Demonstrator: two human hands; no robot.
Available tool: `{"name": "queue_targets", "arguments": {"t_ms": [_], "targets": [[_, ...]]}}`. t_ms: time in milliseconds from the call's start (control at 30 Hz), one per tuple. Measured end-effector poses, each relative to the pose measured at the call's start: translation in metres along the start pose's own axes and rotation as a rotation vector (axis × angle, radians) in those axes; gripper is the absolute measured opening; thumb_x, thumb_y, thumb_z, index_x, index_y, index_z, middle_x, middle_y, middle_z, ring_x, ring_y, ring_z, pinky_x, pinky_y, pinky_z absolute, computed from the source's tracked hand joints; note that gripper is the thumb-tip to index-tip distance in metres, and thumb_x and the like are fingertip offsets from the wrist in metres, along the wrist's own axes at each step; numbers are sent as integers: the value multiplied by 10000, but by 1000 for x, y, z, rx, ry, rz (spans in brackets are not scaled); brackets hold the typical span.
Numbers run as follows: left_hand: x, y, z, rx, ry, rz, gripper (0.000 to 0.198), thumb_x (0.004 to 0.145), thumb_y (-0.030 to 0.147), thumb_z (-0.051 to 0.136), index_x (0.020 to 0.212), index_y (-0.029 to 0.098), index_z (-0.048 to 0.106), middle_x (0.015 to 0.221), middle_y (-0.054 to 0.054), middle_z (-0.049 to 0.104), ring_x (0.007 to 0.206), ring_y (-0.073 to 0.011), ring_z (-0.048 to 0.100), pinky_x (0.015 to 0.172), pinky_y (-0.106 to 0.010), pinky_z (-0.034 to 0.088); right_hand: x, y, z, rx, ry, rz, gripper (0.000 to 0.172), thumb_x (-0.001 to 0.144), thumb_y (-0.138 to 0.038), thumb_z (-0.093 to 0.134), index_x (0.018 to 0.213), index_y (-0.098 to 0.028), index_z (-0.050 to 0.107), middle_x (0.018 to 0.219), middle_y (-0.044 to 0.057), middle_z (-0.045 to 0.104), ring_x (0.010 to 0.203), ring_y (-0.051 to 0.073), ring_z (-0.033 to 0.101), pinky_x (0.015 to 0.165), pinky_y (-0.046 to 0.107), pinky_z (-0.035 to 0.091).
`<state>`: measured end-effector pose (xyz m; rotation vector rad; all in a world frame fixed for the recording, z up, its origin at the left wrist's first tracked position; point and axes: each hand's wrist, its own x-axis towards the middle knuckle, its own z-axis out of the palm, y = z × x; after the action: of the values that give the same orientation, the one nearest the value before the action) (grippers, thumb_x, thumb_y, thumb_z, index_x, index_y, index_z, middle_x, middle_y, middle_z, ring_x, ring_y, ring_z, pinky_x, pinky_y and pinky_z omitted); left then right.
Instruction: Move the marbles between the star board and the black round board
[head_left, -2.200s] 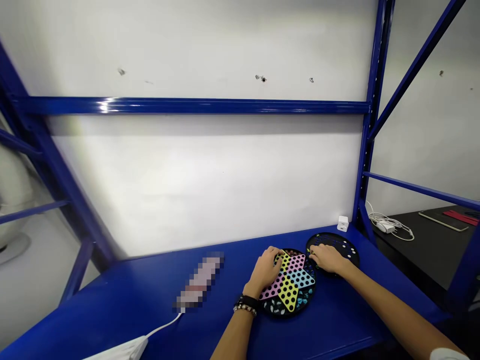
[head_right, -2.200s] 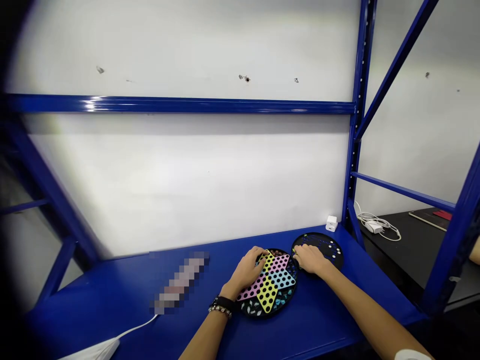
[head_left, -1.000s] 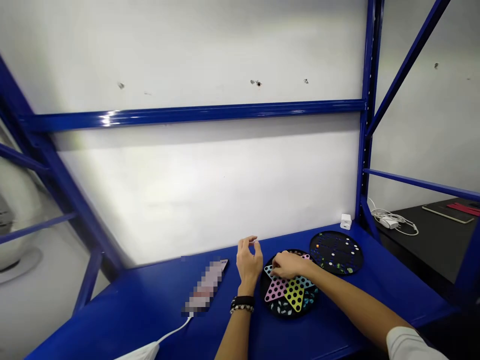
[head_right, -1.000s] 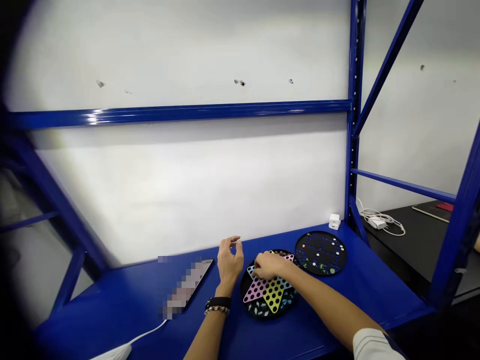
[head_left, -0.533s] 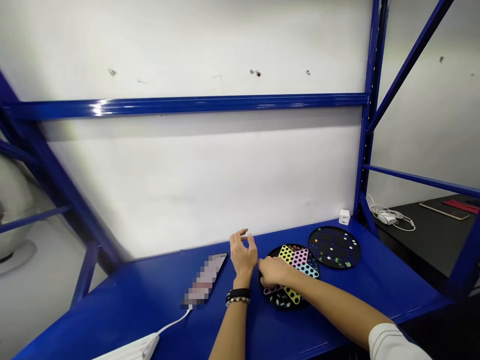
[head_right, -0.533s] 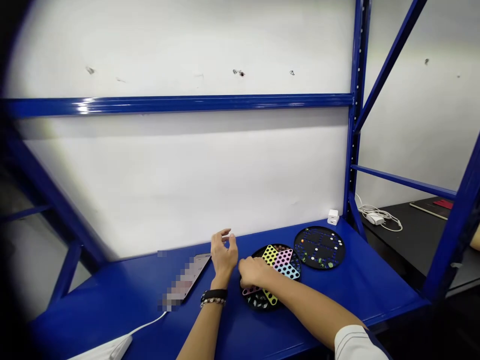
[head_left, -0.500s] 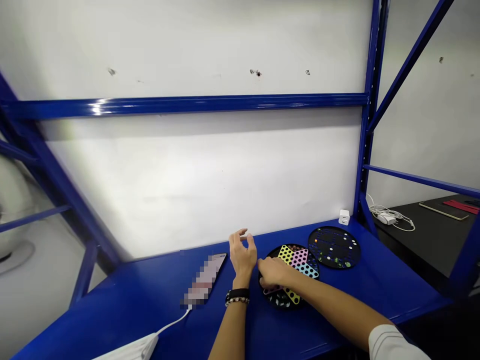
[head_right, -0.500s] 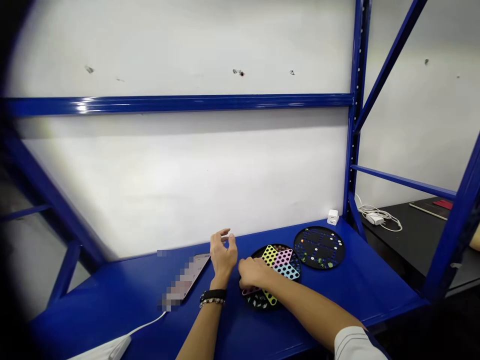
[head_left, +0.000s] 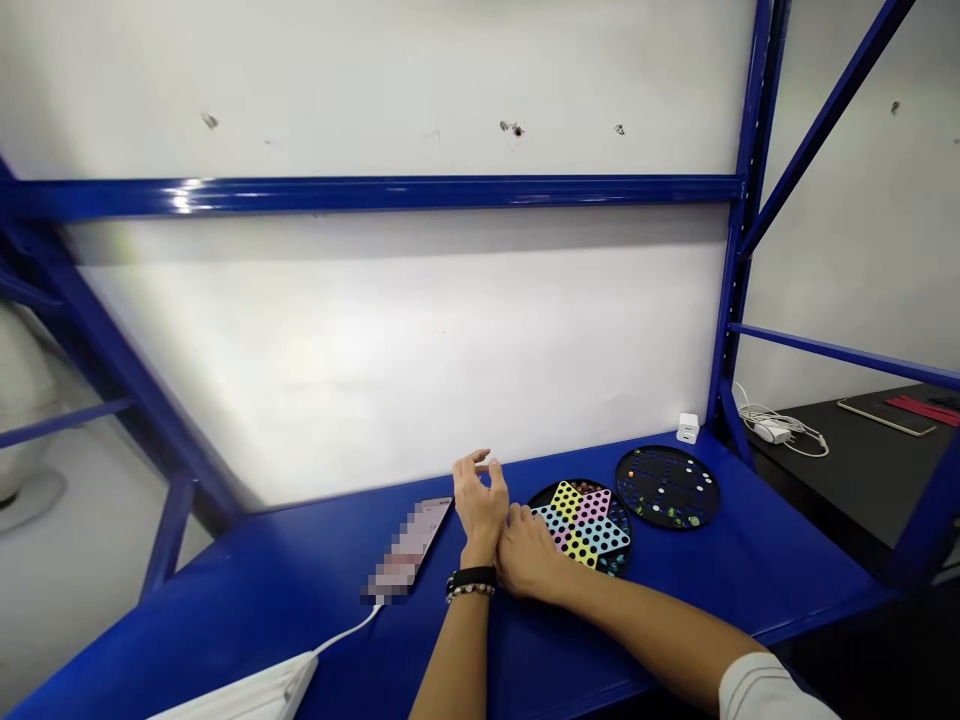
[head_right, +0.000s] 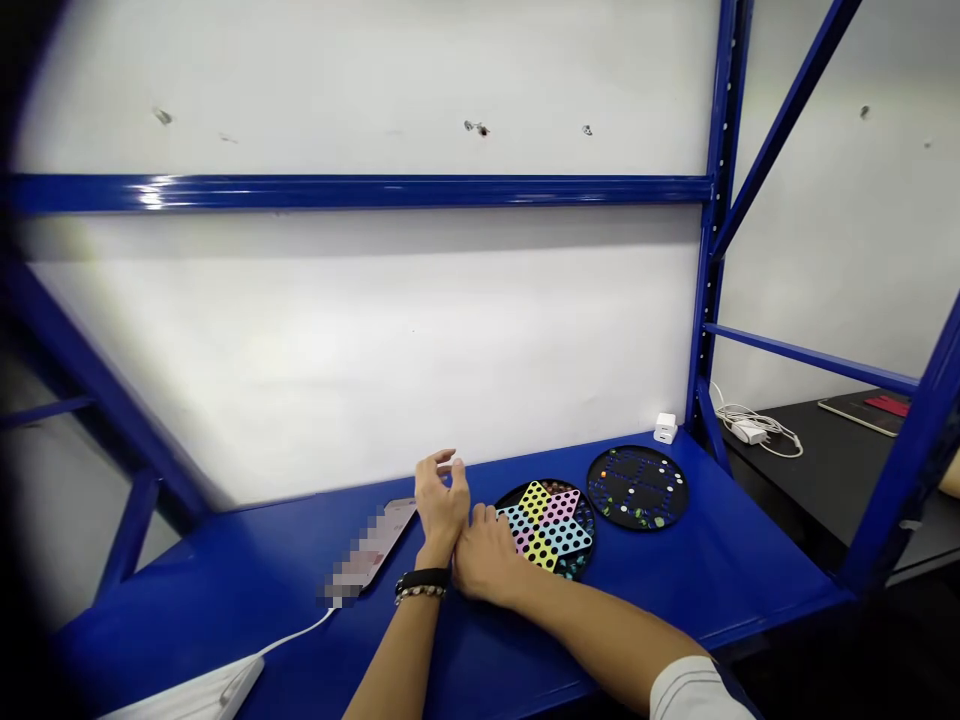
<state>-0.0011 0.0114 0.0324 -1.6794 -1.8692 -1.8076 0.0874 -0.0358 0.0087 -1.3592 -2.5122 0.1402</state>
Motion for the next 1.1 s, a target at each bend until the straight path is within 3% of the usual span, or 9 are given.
{"name": "queue_targets", "arguments": {"t_ms": [233,367,500,633,700,800,933,1100], "targets": [[-2,0,2,4,-27,18,218,898,322,460,1044,192,558,1090,-89,577,857,-197,611,809,-376,500,-7,5,-2,53,-43,-127,445,873,-344,469,1218,-72,539,1167,241,551,1055,365,484,886,567,403],[-2,-1,2,21,-25,25,230,900,328,451,1041,184,562,1079,-93,577,846,-201,617,793,-384,504,-14,15,-21,121,-97,-123,444,871,-347,471,1216,-74,530,1202,228,537,1109,359,477,930,564,381],[-4,-1,4,37,-60,32,248,899,344,452,1049,183,566,1070,-100,575,854,-214,623,758,-382,509,-31,63,-63,184,-68,-47,341,925,-323,380,1168,-158,553,1192,151,565,1099,298,506,953,502,376],[-5,-1,7,42,-92,23,236,899,342,459,1052,201,570,1095,-94,576,880,-209,630,755,-359,506,-72,137,-93,75,56,220,332,928,-394,424,1155,-187,550,1190,131,572,1089,273,520,906,395,396],[-5,-1,7,44,-105,21,241,896,345,463,1052,197,573,1097,-96,578,888,-217,632,749,-366,507,-98,169,-93,-40,73,376,319,924,-425,440,1083,-178,566,1154,143,581,1058,284,543,859,376,406],[-5,0,8,44,-121,22,249,893,344,459,1052,193,577,1094,-101,582,890,-225,633,738,-372,509,-131,200,-76,-87,45,458,336,922,-465,455,1027,-168,574,1103,149,591,997,278,586,788,349,417],[-6,-1,8,53,-126,27,242,891,343,460,1048,203,579,1092,-97,586,898,-219,634,735,-355,506,-147,207,-54,-59,72,299,306,975,-383,336,981,-193,575,1016,109,621,862,222,613,734,317,408],[-6,0,8,47,-138,27,243,892,337,461,1048,192,578,1093,-104,584,896,-223,634,732,-367,507,-142,201,-54,-40,11,209,295,964,-309,332,819,-210,569,851,63,653,753,196,616,680,290,369]]}}
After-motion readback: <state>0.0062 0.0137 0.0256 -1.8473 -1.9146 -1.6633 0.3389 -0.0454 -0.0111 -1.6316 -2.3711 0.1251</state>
